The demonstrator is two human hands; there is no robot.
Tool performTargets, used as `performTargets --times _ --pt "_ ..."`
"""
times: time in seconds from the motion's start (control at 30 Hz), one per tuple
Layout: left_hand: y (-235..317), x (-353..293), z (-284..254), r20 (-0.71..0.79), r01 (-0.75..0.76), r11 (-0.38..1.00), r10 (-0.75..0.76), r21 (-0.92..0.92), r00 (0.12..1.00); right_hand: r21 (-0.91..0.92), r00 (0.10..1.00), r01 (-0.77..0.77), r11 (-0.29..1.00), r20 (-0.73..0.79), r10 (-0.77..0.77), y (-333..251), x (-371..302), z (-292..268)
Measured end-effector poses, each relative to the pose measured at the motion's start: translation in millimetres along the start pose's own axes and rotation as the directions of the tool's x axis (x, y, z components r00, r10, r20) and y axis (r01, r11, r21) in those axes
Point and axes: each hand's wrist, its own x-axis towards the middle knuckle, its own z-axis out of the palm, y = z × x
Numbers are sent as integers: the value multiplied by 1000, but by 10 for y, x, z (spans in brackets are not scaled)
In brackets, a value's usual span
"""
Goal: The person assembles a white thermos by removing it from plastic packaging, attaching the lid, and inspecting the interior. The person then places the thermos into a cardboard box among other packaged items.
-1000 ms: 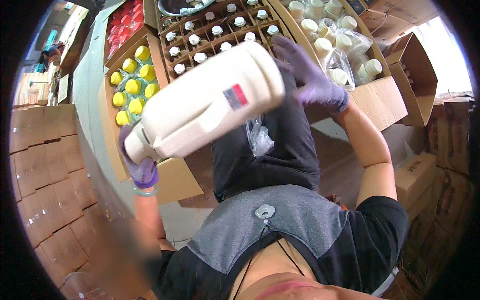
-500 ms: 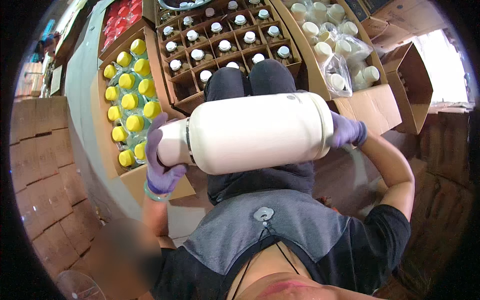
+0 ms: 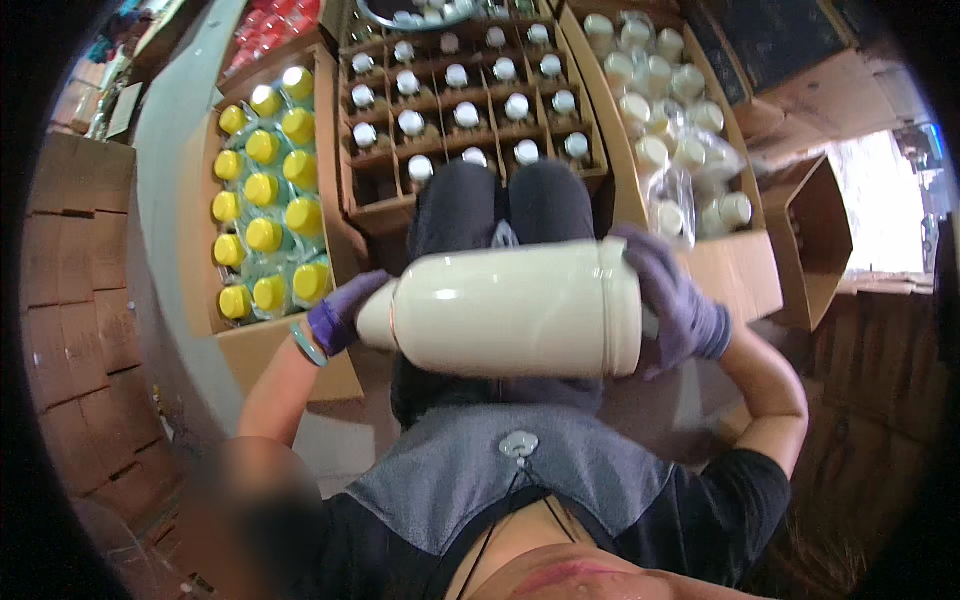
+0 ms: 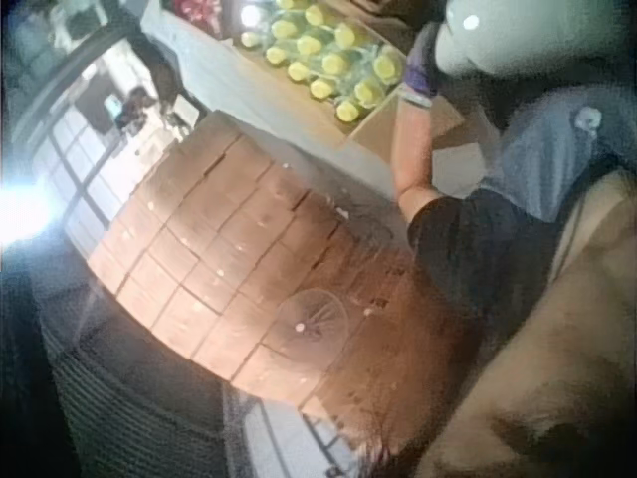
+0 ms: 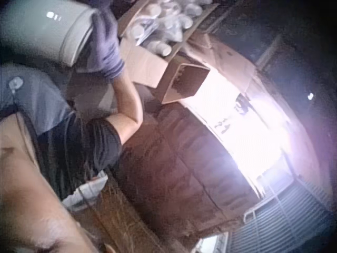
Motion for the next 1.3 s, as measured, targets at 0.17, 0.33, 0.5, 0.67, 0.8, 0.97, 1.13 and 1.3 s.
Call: performTargets --times 0.17,0.33,0.5,0.67,0.8,0.97,1.13,1.3 --pt "-67 76 124 -200 -79 934 8 -349 980 147 993 -119 982 -3 121 221 37 146" --pt "328 -173 592 -212 -689 648 760 325 615 905 835 -417 80 347 427 507 -244 490" --pt "319 -55 368 -269 -662 660 750 355 604 867 880 -317 384 117 461 229 -42 346" --pt "158 162 217 -106 -27 857 -32 -515 994 -166 987 131 977 -70 -144 -184 310 -224" --pt "101 36 304 -415 -403 900 435 168 799 87 987 -90 992 -125 100 -15 220 -220" --pt "632 -103 521 89 -756 158 958 635 274 876 682 -358 -324 482 550 263 -194 296" --pt "755 -114 453 275 -695 12 914 718 300 848 661 -346 -401 524 537 212 -225 275" --pt "555 216 315 -28 -698 567 784 437 620 957 775 -147 -250 268 572 181 -362 352"
